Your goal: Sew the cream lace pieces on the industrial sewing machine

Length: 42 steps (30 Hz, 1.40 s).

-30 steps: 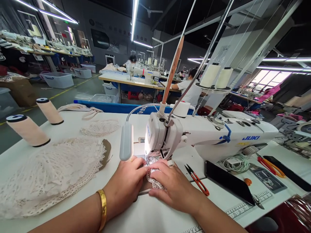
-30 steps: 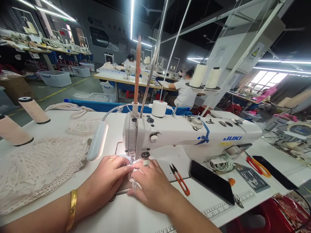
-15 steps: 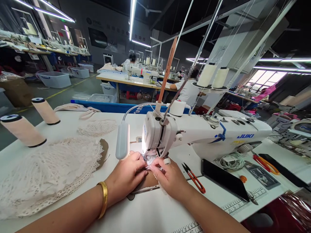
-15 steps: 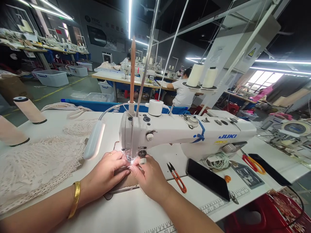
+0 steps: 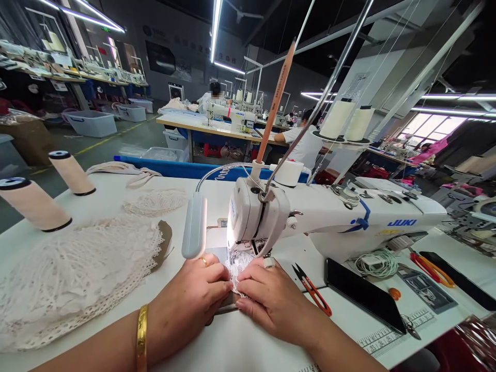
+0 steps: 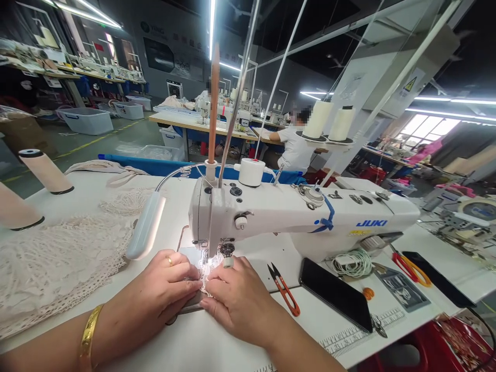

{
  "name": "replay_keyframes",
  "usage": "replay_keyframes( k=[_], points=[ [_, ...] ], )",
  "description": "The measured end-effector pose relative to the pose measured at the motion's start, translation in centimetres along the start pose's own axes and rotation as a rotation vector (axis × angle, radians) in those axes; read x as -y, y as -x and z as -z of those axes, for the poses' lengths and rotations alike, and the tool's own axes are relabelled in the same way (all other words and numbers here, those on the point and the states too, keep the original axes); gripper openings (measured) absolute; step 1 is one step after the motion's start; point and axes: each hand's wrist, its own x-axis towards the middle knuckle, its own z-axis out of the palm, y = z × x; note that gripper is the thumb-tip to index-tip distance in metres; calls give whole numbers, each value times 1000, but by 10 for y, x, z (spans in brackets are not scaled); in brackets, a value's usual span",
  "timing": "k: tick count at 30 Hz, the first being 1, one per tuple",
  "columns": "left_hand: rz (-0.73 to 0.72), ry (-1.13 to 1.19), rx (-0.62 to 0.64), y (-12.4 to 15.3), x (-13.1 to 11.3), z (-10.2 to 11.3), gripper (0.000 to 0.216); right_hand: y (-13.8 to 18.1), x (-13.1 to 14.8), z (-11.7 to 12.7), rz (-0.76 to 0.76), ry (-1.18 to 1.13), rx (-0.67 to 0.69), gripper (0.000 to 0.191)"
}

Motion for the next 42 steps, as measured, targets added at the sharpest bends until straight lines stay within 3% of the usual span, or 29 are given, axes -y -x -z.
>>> replay_keyframes(
  k=[11,20,29,36,42],
  points=[
    [-15,-83,-10,-6,9,2,30,-3,-7,-6,-44,49,-32,9],
    [-42,-25,-29,4,16,-13,25,-3,-6,-9,2,33,-57,7],
    [4,-113,19,-6,15,2,30,-5,-7,-10,-41,12,-40,8],
    [-9,-133,6,-5,14,-1,25,-5,-6,-10,-66,21,-34,17],
    [2,-157,3,-5,15,-1,28,-6,-7,-11,-83,35,-19,9]
  ],
)
